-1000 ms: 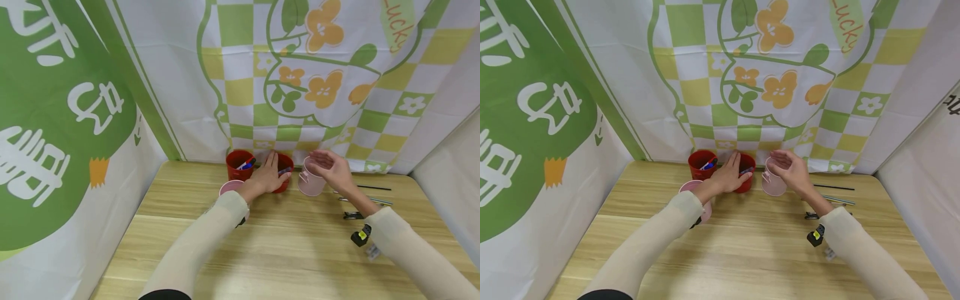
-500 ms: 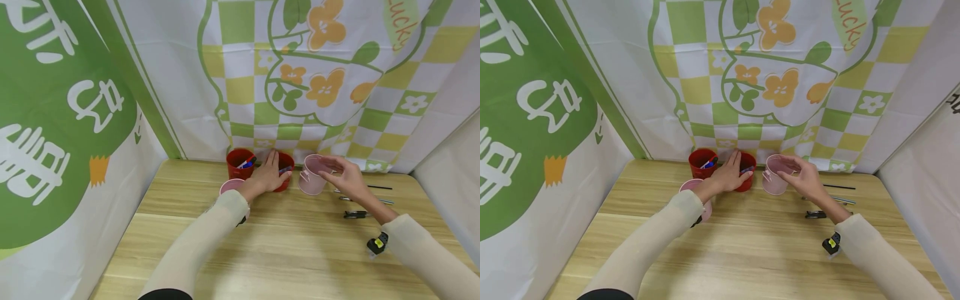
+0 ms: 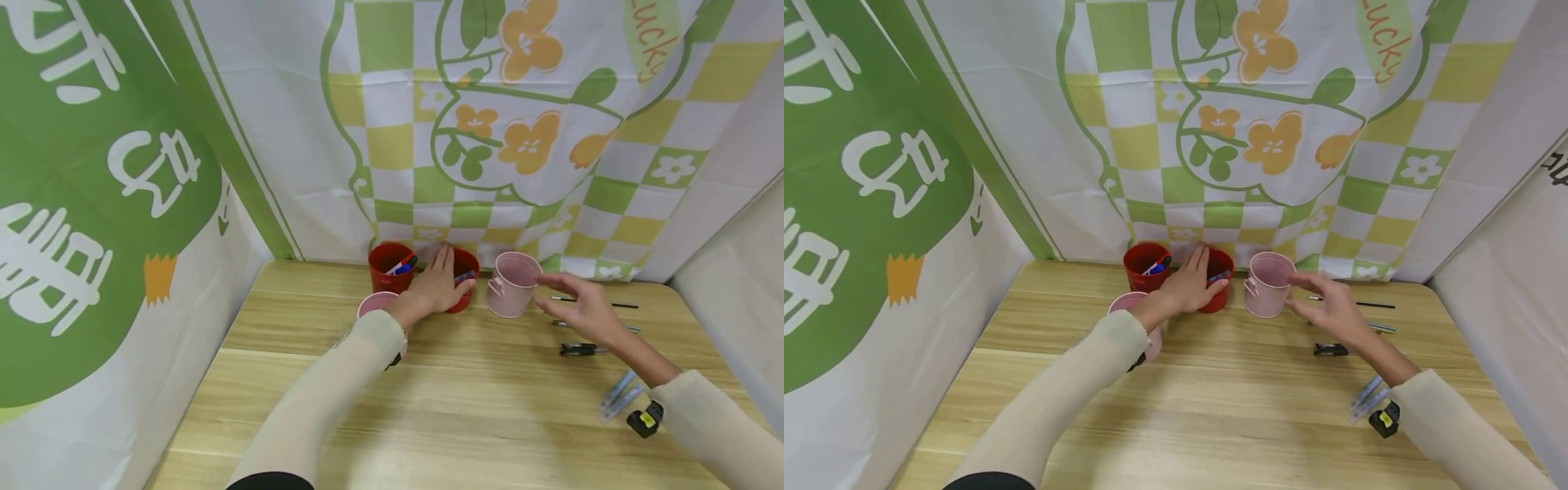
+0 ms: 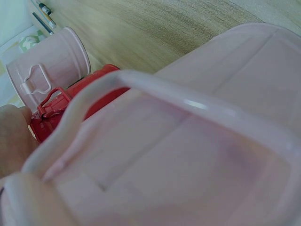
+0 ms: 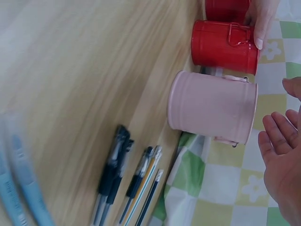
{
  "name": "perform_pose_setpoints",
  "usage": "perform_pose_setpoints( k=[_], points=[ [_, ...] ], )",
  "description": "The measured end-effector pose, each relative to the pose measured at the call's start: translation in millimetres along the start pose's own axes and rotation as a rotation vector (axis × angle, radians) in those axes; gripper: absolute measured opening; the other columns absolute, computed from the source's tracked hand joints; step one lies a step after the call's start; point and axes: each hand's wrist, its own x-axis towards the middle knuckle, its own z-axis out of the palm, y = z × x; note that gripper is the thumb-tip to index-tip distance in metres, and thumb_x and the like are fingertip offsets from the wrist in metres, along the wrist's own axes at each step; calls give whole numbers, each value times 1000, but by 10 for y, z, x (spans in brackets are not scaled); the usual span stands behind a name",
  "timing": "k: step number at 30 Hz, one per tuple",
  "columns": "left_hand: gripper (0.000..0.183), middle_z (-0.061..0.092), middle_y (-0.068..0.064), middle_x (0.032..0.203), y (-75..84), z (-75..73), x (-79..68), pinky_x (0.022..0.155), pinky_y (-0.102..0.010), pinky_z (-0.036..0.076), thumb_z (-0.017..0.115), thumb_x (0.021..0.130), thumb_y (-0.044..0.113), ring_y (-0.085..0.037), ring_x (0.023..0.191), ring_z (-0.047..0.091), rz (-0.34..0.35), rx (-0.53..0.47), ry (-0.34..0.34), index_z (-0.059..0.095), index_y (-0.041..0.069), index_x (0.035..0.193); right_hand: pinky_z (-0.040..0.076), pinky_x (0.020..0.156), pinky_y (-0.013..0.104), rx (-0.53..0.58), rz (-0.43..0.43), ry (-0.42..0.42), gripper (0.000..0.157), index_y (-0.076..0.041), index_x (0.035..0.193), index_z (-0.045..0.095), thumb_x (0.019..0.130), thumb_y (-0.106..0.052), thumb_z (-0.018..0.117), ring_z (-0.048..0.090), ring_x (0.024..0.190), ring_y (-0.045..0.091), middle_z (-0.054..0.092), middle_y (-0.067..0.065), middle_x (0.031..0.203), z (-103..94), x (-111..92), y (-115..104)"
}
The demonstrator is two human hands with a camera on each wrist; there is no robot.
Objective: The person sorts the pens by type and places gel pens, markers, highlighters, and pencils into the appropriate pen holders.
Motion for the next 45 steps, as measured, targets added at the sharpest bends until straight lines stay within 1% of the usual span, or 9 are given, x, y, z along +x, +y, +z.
perform_pose_setpoints(
  k=[4, 8, 13, 21, 23, 27, 30, 36, 45],
  points=[
    [91, -5, -7, 179, 1, -5, -18, 123, -49, 37, 38, 110, 62, -27, 164, 13, 11, -6, 16, -1, 6, 170, 42, 99, 5, -57, -19, -22, 44, -1, 129, 72, 87, 1, 85, 65, 115, 0, 76, 17, 123, -42, -114, 16],
    [91, -6, -6, 179, -2, 1, -6, 124, -48, 35, 36, 110, 63, -26, 164, 11, 7, 5, 9, -3, 7, 170, 42, 100, 5, -64, -35, -35, 45, -4, 127, 74, 85, 1, 87, 62, 114, -7, 76, 16, 123, -92, -206, 23],
    [90, -3, -8, 179, 9, -30, -51, 122, -49, 38, 37, 110, 61, -28, 164, 14, 18, 0, 27, 0, 6, 170, 43, 98, 5, -97, -32, -48, 46, -5, 127, 75, 83, 0, 88, 65, 114, -4, 77, 13, 121, -156, -308, 65],
    [90, -2, -9, 179, -1, -42, -85, 122, -47, 38, 37, 110, 61, -28, 163, 16, 29, 2, 38, 1, 4, 170, 45, 97, 6, -125, -121, -69, 54, -8, 125, 77, 75, 6, 90, 62, 116, -8, 77, 14, 120, -258, -466, 122],
    [90, -2, -10, 179, -1, -51, -87, 123, -46, 37, 37, 111, 60, -29, 163, 16, 33, 1, 34, 1, 4, 170, 43, 97, 6, -147, -110, -85, 52, -11, 125, 77, 77, 3, 91, 61, 116, -10, 78, 12, 120, -291, -519, 123],
    [89, -2, -10, 179, 5, -58, -92, 123, -46, 36, 37, 111, 60, -28, 163, 15, 33, -3, 31, 1, 4, 170, 42, 98, 5, -172, -102, -134, 51, -13, 125, 77, 78, -2, 92, 64, 115, -4, 77, 10, 119, -362, -624, 117],
    [89, -2, -9, 179, 10, -59, -94, 123, -47, 36, 37, 111, 60, -28, 164, 15, 31, -8, 32, 1, 4, 170, 40, 99, 5, -181, -102, -168, 54, -14, 125, 76, 75, -5, 94, 65, 114, -2, 78, 7, 119, -424, -704, 116],
    [89, -2, -9, 179, 20, -48, -89, 123, -48, 37, 38, 110, 60, -27, 163, 15, 27, -6, 38, 1, 5, 170, 31, 104, 4, -189, -75, -198, 60, -14, 124, 77, 68, -12, 99, 57, 121, -9, 78, 2, 120, -545, -872, 165],
    [90, -5, -8, 179, 8, -45, -76, 123, -48, 36, 37, 110, 61, -27, 164, 13, 21, -11, 23, -2, 6, 170, 38, 98, 5, -209, -87, -227, 62, -15, 118, 80, 60, -15, 103, 62, 113, -6, 77, -5, 119, -686, -1083, 251]
  ],
)
